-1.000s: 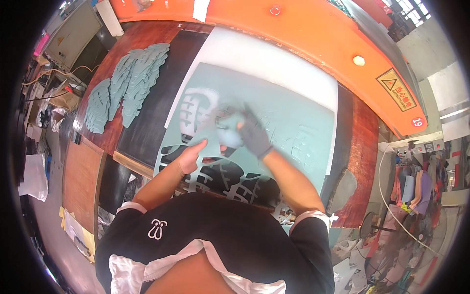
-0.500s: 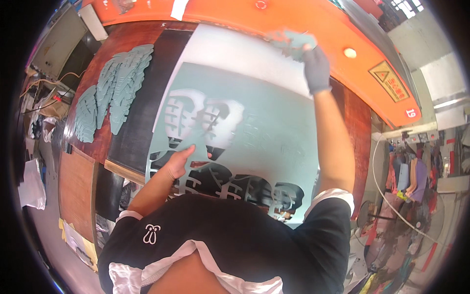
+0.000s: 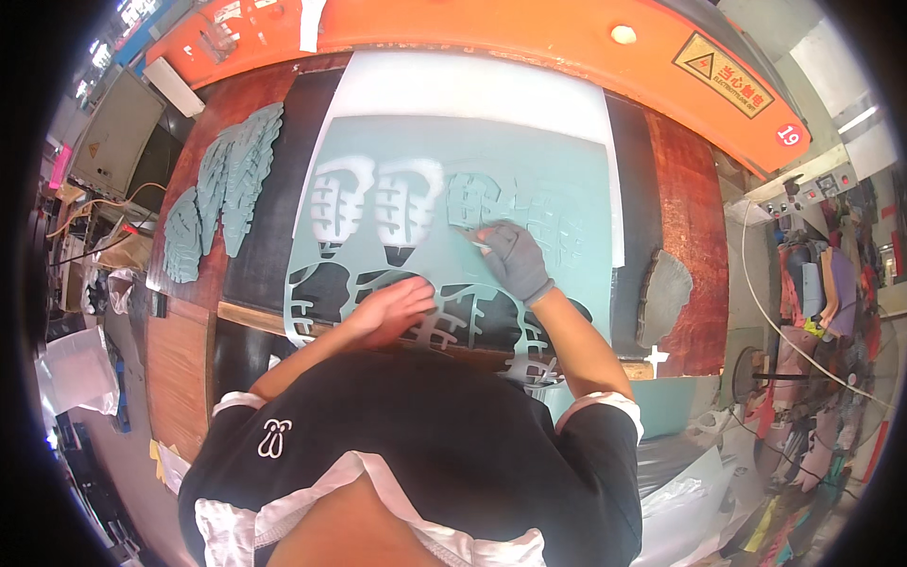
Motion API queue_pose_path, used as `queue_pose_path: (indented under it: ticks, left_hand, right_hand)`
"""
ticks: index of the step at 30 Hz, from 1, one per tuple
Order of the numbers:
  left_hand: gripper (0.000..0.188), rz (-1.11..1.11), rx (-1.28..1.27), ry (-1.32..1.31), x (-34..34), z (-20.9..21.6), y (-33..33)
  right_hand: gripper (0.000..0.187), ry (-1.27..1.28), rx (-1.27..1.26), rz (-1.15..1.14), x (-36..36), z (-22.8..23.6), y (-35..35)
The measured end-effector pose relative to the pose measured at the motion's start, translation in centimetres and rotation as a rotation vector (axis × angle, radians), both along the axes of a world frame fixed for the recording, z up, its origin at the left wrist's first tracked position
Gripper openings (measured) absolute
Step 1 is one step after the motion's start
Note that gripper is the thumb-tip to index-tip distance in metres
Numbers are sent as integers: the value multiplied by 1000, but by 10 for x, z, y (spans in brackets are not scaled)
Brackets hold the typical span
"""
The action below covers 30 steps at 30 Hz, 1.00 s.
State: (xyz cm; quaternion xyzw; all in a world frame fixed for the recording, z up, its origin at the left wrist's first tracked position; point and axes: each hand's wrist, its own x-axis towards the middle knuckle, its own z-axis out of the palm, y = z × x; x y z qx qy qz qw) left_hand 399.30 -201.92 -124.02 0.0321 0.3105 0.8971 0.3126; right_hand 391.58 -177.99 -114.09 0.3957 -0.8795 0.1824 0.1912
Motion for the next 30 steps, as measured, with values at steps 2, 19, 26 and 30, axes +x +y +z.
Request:
queue_pose_path:
  ticks: [2,19,26,30]
  left_hand:
    - [42,-149,251,-77,-26,0,23]
    - [43,-70,57,-59,-51,-8,45]
    - [43,-41,124,-67,-48,-7,44]
    - [45,-88,135,-61,-51,-10,44]
  right_hand:
    - [36,-48,-45,11,5,1,-1]
    - [39,-377,-600,-502,-128,93,26]
    - [37,-163,-781,-586,-214,226,37]
    - [41,37,-476,-323,-149,218,49]
